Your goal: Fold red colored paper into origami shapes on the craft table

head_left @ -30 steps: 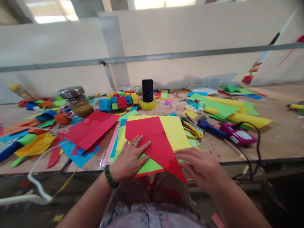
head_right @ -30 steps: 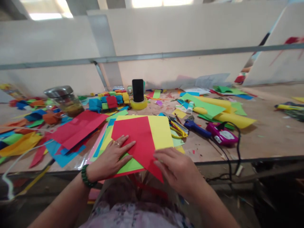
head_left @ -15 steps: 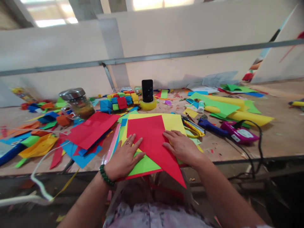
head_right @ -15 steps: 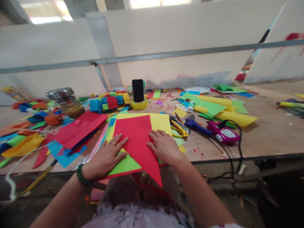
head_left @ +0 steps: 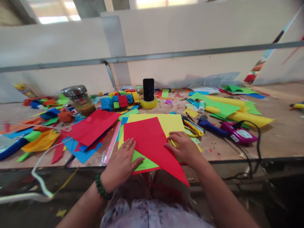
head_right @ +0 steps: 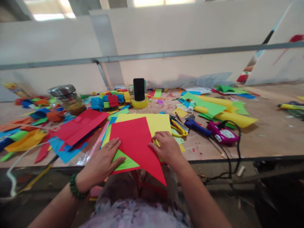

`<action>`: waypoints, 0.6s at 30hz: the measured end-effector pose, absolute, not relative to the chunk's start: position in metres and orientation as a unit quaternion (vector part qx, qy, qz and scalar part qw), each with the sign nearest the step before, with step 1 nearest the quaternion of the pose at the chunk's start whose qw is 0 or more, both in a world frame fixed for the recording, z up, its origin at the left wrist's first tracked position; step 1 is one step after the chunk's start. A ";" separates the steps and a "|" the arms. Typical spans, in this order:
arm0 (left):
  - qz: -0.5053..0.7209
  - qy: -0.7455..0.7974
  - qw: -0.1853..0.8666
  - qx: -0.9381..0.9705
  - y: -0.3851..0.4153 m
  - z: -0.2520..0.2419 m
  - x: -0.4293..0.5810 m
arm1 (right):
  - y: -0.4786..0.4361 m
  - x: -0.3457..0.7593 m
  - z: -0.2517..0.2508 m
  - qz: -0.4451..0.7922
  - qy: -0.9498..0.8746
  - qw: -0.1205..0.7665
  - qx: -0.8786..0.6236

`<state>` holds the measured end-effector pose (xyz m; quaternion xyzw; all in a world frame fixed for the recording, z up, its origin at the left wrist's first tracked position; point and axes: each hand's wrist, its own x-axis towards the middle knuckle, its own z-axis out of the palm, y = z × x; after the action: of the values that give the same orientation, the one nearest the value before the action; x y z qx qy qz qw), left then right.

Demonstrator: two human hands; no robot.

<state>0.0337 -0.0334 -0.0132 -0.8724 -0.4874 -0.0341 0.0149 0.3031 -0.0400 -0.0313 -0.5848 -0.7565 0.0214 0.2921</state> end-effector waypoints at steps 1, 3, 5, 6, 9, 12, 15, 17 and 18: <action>-0.032 -0.484 0.014 -0.874 -0.037 -0.014 0.035 | -0.040 0.303 -0.031 0.025 -0.756 0.296 -0.584; -0.027 -0.479 0.012 -0.878 -0.042 -0.014 0.039 | -0.039 0.304 -0.032 0.030 -0.756 0.305 -0.579; -0.025 -0.475 0.012 -0.880 -0.044 -0.013 0.045 | -0.039 0.304 -0.033 0.031 -0.758 0.310 -0.573; -0.025 -0.468 0.009 -0.883 -0.044 -0.013 0.049 | -0.039 0.305 -0.034 0.030 -0.760 0.311 -0.569; -0.021 -0.419 -0.031 -0.907 -0.041 -0.013 0.064 | -0.039 0.306 -0.036 0.025 -0.768 0.308 -0.561; -0.014 -0.387 -0.060 -0.920 -0.040 -0.015 0.077 | -0.040 0.307 -0.036 0.033 -0.765 0.307 -0.565; -0.014 -0.389 -0.062 -0.919 -0.040 -0.018 0.081 | -0.042 0.306 -0.035 0.053 -0.758 0.309 -0.572; -0.018 -0.395 -0.063 -0.916 -0.042 -0.018 0.081 | -0.044 0.306 -0.033 0.061 -0.755 0.312 -0.573; -0.022 -0.398 -0.065 -0.915 -0.042 -0.018 0.080 | -0.044 0.306 -0.033 0.064 -0.754 0.314 -0.573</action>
<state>0.0803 -0.0422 -0.0182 -0.9147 -0.3982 -0.0221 -0.0649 0.3060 -0.0441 -0.0331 -0.5728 -0.7543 0.0635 0.3143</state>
